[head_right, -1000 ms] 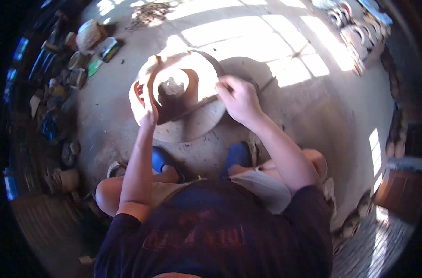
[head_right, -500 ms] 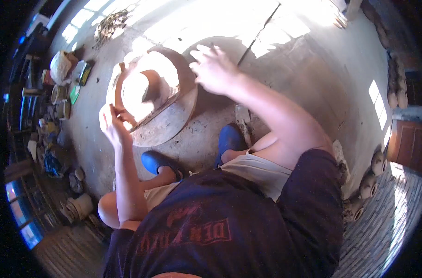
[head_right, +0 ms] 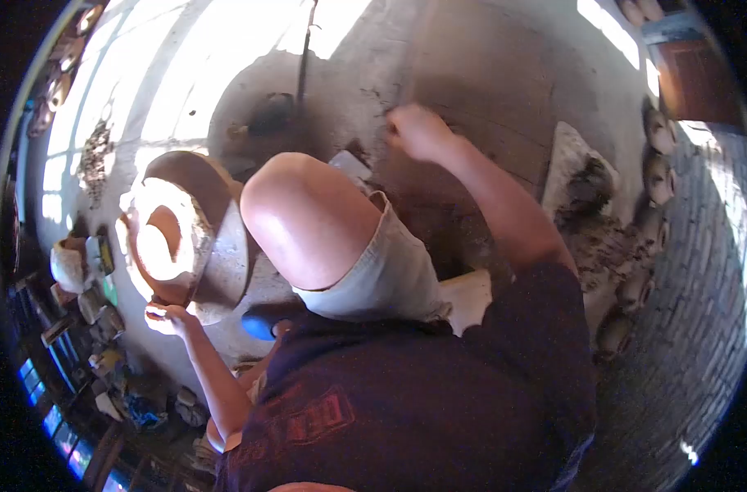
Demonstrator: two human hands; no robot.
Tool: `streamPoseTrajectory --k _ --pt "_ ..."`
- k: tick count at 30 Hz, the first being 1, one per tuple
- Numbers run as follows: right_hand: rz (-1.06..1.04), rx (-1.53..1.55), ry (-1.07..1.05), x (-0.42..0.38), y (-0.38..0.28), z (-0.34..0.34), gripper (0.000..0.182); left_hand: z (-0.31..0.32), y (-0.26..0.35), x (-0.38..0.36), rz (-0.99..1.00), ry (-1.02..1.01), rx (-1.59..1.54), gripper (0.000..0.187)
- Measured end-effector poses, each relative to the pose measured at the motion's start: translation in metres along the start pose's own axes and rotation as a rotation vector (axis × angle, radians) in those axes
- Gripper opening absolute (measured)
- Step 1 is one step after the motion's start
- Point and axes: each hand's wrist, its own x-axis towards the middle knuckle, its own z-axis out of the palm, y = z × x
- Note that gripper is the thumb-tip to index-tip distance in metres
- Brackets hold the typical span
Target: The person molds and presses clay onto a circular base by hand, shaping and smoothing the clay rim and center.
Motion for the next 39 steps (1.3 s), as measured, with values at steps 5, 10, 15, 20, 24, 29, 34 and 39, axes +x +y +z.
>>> streamPoseTrajectory --k 5,10,15,20,24,29,34,39 --pt "-0.051 0.116 -0.128 0.017 -0.017 0.098 0.024 -0.008 -0.023 0.04 0.154 0.038 0.249 0.043" --pt "-0.279 0.103 -0.22 0.122 -0.094 0.124 0.021 -0.026 -0.003 0.009 -0.086 0.051 -0.159 0.039" --pt "-0.58 -0.169 -0.272 0.224 -0.16 0.178 0.023 -0.041 0.008 -0.084 -0.196 -0.123 0.038 0.041" --pt "-0.589 -0.212 -0.316 0.283 -0.208 0.197 0.034 -0.026 -0.001 -0.121 0.044 -0.194 0.469 0.023" --pt "-0.56 -0.077 -0.29 0.284 -0.217 0.199 0.046 -0.016 -0.008 -0.103 0.263 -0.179 0.619 0.012" --pt "-0.377 0.031 -0.249 0.284 -0.224 0.198 0.034 -0.043 -0.028 -0.057 0.379 -0.366 0.589 0.017" --pt "-0.415 0.012 -0.265 0.3 -0.211 0.222 0.027 -0.049 -0.029 -0.004 0.513 -0.365 0.727 0.022" --pt "-0.519 0.504 -0.254 0.34 -0.136 0.279 0.022 -0.043 -0.017 -0.028 -0.157 0.079 0.172 0.033"
